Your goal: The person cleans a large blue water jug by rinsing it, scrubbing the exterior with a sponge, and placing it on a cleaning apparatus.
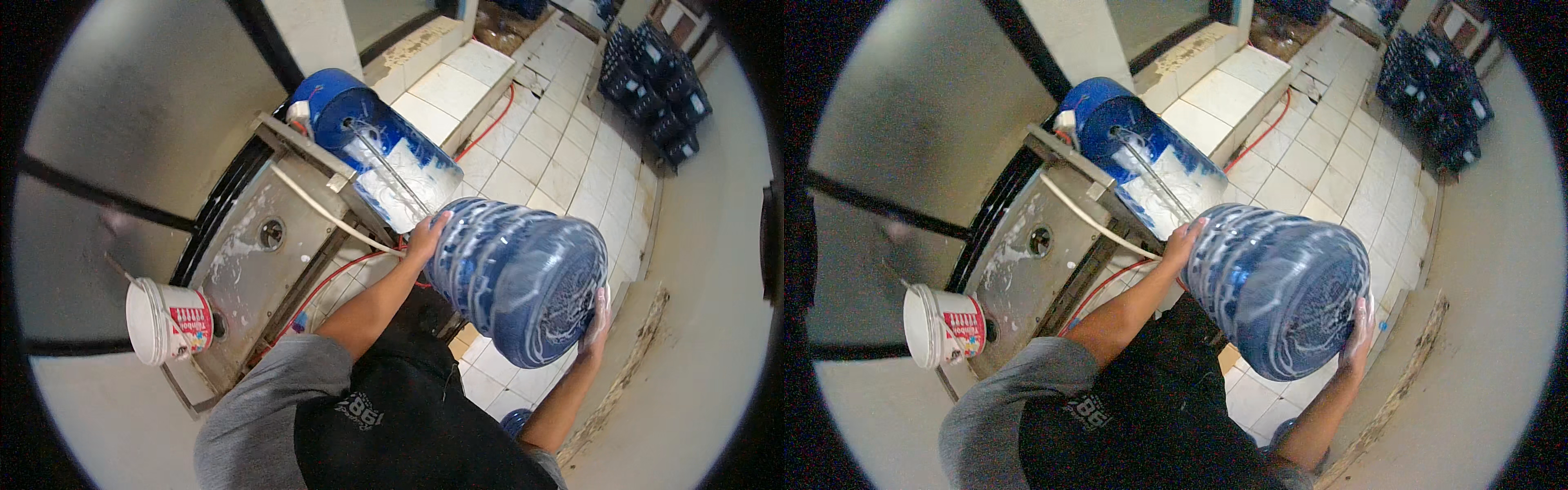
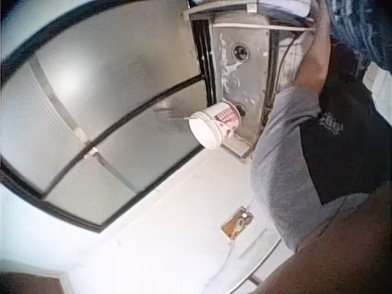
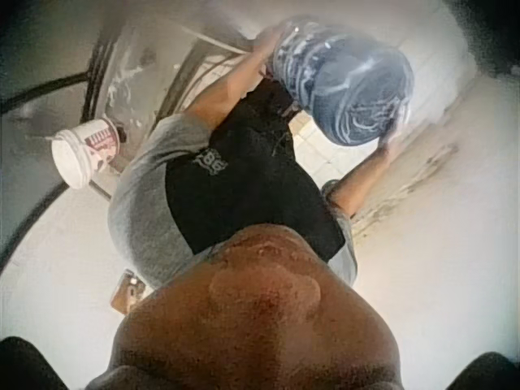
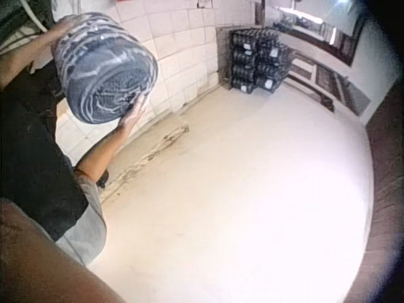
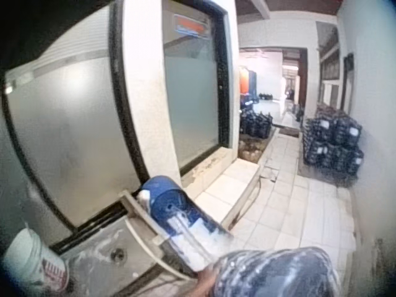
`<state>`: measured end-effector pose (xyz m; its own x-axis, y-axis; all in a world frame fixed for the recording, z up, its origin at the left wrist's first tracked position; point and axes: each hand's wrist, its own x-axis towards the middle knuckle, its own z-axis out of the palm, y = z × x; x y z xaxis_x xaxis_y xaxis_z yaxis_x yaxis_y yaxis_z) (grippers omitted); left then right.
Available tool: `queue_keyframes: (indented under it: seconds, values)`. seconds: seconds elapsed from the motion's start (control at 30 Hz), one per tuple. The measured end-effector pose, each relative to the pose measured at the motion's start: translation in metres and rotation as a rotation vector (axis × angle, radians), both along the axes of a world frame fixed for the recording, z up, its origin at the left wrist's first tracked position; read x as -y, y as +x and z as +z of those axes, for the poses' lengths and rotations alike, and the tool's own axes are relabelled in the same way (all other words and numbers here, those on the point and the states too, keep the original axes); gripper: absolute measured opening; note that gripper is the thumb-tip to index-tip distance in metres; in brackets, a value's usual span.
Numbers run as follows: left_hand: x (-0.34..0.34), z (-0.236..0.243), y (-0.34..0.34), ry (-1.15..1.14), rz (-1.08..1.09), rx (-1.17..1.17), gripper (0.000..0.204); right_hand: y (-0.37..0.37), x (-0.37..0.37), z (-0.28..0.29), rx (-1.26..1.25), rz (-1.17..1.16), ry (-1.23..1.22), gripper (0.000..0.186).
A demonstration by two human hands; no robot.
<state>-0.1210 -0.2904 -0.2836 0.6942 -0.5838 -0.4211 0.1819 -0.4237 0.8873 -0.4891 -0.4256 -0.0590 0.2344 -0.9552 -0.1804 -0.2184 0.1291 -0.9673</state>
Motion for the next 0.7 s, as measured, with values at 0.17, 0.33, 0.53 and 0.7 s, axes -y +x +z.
queue_keyframes:
  seconds: [0.17,0.33,0.53,0.7]
  values:
    - [-0.076,0.014,0.015,-0.323,0.316,-0.465,0.064,0.083,-0.042,0.046,0.436,0.300,-0.021,0.072]
    - [-0.204,0.063,0.025,-0.517,0.489,-0.513,0.062,0.144,-0.084,0.034,0.671,0.517,0.138,0.072]
    - [-0.336,0.068,0.075,-0.580,0.563,-0.346,0.064,0.274,-0.149,0.076,0.553,0.717,0.216,0.055]
    - [-0.401,0.112,0.123,-0.419,0.677,0.004,0.066,0.365,-0.157,0.089,0.699,0.865,0.293,0.047]
